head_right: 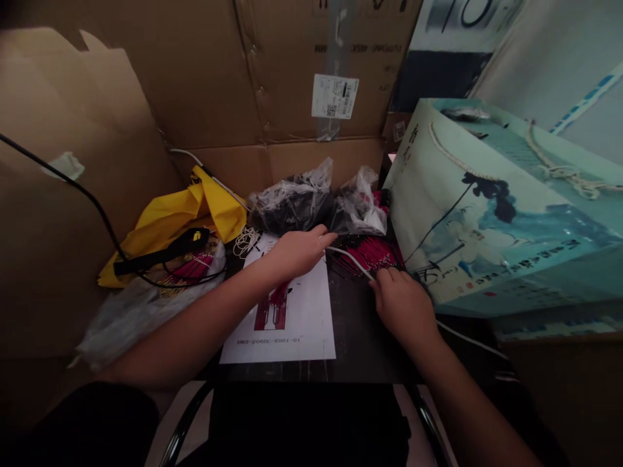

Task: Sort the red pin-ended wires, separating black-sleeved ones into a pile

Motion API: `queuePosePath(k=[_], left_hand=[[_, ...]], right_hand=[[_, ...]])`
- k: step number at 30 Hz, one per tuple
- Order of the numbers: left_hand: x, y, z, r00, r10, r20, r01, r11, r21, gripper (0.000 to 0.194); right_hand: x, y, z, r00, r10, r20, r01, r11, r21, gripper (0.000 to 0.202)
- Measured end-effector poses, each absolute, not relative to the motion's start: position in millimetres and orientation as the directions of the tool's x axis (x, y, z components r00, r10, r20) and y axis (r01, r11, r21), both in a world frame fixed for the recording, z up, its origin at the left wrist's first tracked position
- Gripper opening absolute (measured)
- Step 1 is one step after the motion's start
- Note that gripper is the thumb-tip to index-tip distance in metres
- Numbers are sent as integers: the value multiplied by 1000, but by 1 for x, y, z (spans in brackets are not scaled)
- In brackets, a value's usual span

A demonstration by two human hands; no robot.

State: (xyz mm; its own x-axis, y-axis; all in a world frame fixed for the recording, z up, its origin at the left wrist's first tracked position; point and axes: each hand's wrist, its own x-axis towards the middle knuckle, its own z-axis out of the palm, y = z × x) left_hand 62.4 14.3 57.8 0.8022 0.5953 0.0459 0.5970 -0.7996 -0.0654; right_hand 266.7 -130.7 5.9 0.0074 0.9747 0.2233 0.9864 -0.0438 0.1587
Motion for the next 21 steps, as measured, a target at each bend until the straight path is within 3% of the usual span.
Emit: queuePosePath(k=[2,6,10,12,15,18,21], left_hand=[[72,18,54,849,525,58,527,-849,-43,41],[74,20,47,883,468,38,469,-883,-14,27],[60,15,46,893,450,20,450,-893,25,27],[54,11,46,901,435,13,433,-900,53,36],[47,7,45,910,415,-16,414,-904,101,48],[45,7,43,912,409,-44,411,-905,111,45],[46,8,40,905,422,-45,425,-900,94,41]], right_hand=[[269,-135,10,-48,971,236,996,27,91,17],[275,-143,14,-155,967,203,984,170,-61,21],[282,-135,12,-30,959,281,979,85,-184,28],[284,-121,11,75,946,315,989,-29,-147,39],[282,-95,15,182,955,233,983,-168,-79,53],[275,-74,20,284,953,108,959,-283,-21,69],[270,-63,22,362,929,80,930,-366,47,80]])
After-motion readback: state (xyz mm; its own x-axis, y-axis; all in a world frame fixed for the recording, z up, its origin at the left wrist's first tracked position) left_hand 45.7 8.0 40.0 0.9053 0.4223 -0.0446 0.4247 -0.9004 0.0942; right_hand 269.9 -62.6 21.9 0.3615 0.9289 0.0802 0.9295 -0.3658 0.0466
